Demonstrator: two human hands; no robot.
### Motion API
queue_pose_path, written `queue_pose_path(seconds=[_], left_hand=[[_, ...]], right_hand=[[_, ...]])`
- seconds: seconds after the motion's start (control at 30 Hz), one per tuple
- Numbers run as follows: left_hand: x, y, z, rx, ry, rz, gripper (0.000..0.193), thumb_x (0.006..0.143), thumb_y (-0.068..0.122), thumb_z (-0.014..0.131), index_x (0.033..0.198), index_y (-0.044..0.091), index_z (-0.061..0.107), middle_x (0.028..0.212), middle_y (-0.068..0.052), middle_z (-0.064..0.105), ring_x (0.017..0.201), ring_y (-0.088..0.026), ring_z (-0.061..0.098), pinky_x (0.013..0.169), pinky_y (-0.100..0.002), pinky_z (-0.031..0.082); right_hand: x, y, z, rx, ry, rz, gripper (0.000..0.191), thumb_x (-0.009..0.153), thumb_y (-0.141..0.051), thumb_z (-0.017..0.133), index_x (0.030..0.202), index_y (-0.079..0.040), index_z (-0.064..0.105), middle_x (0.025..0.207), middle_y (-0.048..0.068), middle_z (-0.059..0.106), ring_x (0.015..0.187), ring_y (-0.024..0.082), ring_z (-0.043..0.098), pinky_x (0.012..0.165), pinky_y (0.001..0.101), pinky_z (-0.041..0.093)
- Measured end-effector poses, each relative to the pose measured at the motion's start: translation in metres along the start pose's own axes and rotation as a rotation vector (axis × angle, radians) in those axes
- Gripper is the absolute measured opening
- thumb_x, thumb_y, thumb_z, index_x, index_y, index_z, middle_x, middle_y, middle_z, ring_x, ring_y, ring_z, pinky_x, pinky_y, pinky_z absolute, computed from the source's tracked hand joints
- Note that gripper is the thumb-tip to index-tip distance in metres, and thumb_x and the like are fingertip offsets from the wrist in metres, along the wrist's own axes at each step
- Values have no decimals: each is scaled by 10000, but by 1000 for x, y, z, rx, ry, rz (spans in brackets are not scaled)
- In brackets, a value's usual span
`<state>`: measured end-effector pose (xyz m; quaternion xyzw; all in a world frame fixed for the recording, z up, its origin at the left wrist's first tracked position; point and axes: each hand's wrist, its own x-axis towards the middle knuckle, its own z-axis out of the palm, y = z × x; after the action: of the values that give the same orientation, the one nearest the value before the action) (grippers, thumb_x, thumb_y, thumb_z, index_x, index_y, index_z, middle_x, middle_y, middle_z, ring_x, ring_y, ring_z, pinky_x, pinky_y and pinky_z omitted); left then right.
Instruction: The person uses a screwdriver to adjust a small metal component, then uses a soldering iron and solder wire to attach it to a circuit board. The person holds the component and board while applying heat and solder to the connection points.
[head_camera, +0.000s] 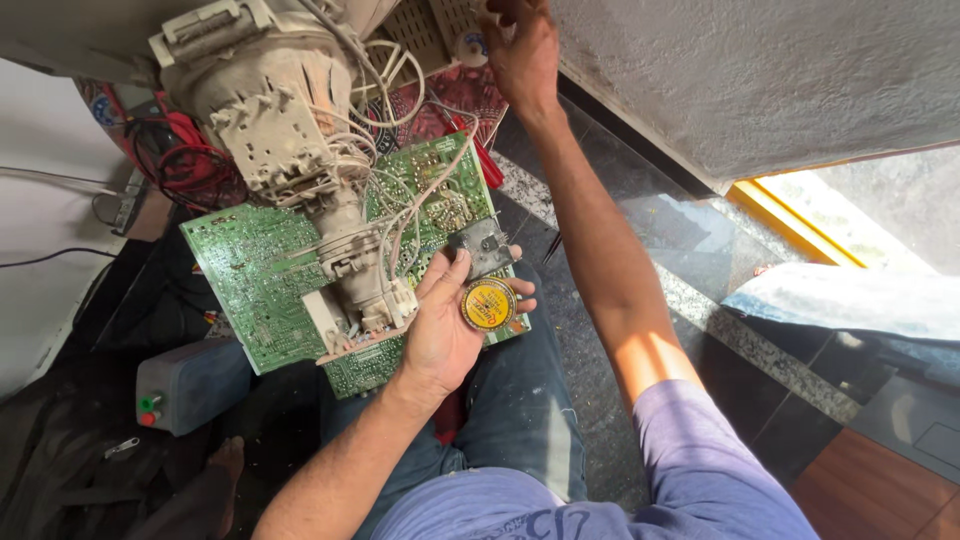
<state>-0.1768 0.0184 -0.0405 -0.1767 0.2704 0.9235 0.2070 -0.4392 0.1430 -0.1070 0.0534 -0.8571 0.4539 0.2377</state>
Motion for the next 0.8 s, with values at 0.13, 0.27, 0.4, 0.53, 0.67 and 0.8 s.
queue_pose_path(seconds=[0.13, 0.27, 0.4, 0.53, 0.67, 0.8], left_hand=[[1, 0, -2, 5, -20, 6, 308, 1120, 264, 393, 1333, 60, 485, 1262, -221, 660, 959, -305, 720, 828, -487, 625], [1, -1, -1, 28, -18, 36, 252, 1134, 240, 414, 1291, 60, 495, 1218, -224, 683, 946, -267, 715, 849, -447, 612], [3, 0, 3, 46, -17, 50, 238, 1120, 234, 437, 1271, 62, 501, 1198, -220, 697, 916, -248, 710, 823, -420, 604], [0, 3, 11, 62, -30, 66, 247, 1108, 238, 448, 1274, 64, 503, 1171, -204, 702, 891, -240, 707, 786, -418, 606], [-6, 3, 20, 96, -35, 93, 252, 1102, 222, 464, 1295, 66, 506, 1143, -197, 703, 869, -238, 705, 761, -409, 607], [-21, -8, 24, 126, -41, 103, 244, 1115, 217, 462, 1296, 57, 495, 1159, -186, 702, 882, -239, 712, 775, -387, 607]], right_hand=[[1, -13, 6, -13, -112, 89, 293, 820, -109, 774, 1095, -18, 730, 1064, 170, 690, 893, 290, 719, 798, 409, 592], [2, -17, 16, -53, -153, 137, 179, 890, -108, 746, 1062, -77, 784, 1137, 146, 680, 924, 252, 744, 873, 386, 620], [-1, -15, 20, -56, -15, -33, 98, 864, -101, 801, 958, -73, 804, 1088, 139, 688, 956, 259, 718, 829, 379, 613], [-18, -10, -7, 455, 21, 295, 125, 940, -140, 732, 1006, -33, 731, 1049, 126, 738, 868, 191, 747, 749, 346, 644], [-78, -12, -73, 823, 67, 538, 201, 987, -149, 720, 1076, 29, 690, 961, 74, 697, 850, 132, 661, 759, 314, 598], [-165, -28, -145, 980, 97, 648, 139, 977, -71, 709, 1080, 20, 690, 1000, 60, 690, 908, 109, 640, 806, 253, 525]])
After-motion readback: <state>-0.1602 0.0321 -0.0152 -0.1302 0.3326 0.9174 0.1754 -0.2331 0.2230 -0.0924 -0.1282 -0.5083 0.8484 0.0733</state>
